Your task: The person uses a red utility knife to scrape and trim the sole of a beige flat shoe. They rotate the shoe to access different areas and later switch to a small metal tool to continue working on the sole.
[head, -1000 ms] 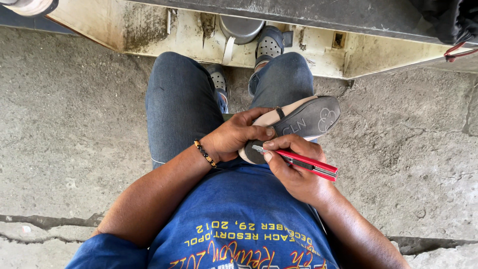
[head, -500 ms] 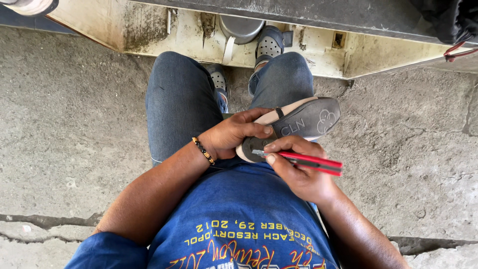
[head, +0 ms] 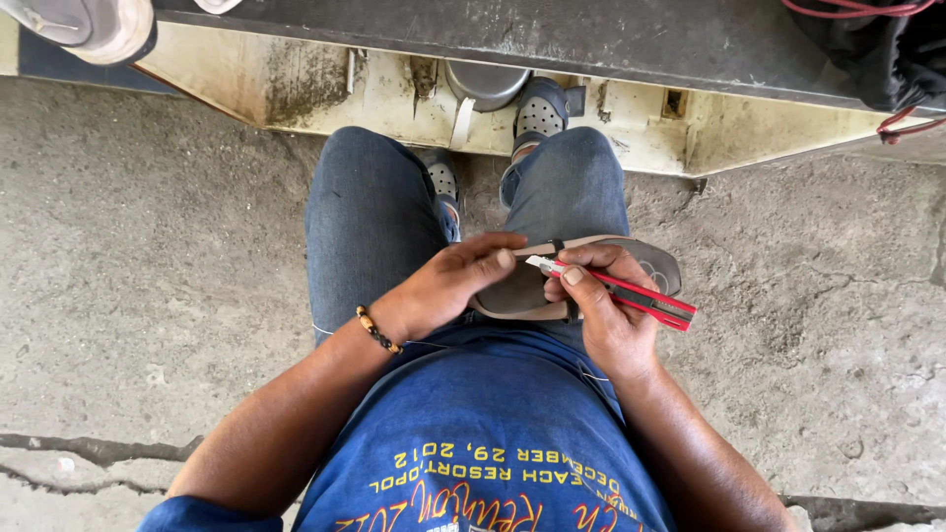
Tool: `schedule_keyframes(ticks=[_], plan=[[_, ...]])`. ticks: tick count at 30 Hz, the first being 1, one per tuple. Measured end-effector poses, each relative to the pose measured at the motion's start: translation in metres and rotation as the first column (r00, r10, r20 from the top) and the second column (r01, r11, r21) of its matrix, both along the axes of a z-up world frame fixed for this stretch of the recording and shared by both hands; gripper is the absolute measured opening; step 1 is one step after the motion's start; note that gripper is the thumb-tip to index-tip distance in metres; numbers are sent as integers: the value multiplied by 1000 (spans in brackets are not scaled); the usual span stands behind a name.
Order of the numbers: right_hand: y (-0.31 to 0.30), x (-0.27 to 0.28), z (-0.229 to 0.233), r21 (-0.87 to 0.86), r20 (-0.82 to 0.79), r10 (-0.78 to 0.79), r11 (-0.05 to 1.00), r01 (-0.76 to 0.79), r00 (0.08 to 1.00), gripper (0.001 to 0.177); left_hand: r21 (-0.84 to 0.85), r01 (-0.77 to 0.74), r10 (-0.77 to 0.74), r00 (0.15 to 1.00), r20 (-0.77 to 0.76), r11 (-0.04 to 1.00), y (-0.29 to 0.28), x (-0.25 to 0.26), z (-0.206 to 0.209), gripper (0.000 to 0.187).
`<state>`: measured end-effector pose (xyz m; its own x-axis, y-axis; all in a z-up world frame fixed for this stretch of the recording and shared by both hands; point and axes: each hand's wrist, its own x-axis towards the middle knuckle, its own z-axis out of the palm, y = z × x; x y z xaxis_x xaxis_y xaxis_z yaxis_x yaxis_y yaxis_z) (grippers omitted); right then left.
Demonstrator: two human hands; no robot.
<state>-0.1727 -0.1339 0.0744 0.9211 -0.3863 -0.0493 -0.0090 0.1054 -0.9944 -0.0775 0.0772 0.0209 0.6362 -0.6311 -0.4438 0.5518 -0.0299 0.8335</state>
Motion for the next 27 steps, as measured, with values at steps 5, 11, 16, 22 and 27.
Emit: schedule_keyframes(ticks=[5, 11, 16, 22, 27], plan=[[-5, -2, -4, -24, 17, -10, 1000, 11, 1000, 21, -174, 108, -91, 990, 105, 979, 13, -3, 23, 70], [-19, -6, -1, 20, 14, -54, 998, 54, 998, 23, -216, 142, -130, 989, 68, 966, 18, -7, 30, 76], [-31, 0, -11, -1, 28, -129, 992, 129, 991, 23, -106, 200, -161, 943, 292, 974, 13, -5, 43, 62], [-25, 8, -11, -38, -28, -85, 996, 84, 996, 23, 289, 123, -309, 536, 786, 949, 18, -3, 40, 50], [-24, 8, -11, -15, -44, -98, 995, 98, 994, 23, 264, -50, -236, 311, 920, 963, 22, -5, 36, 7]])
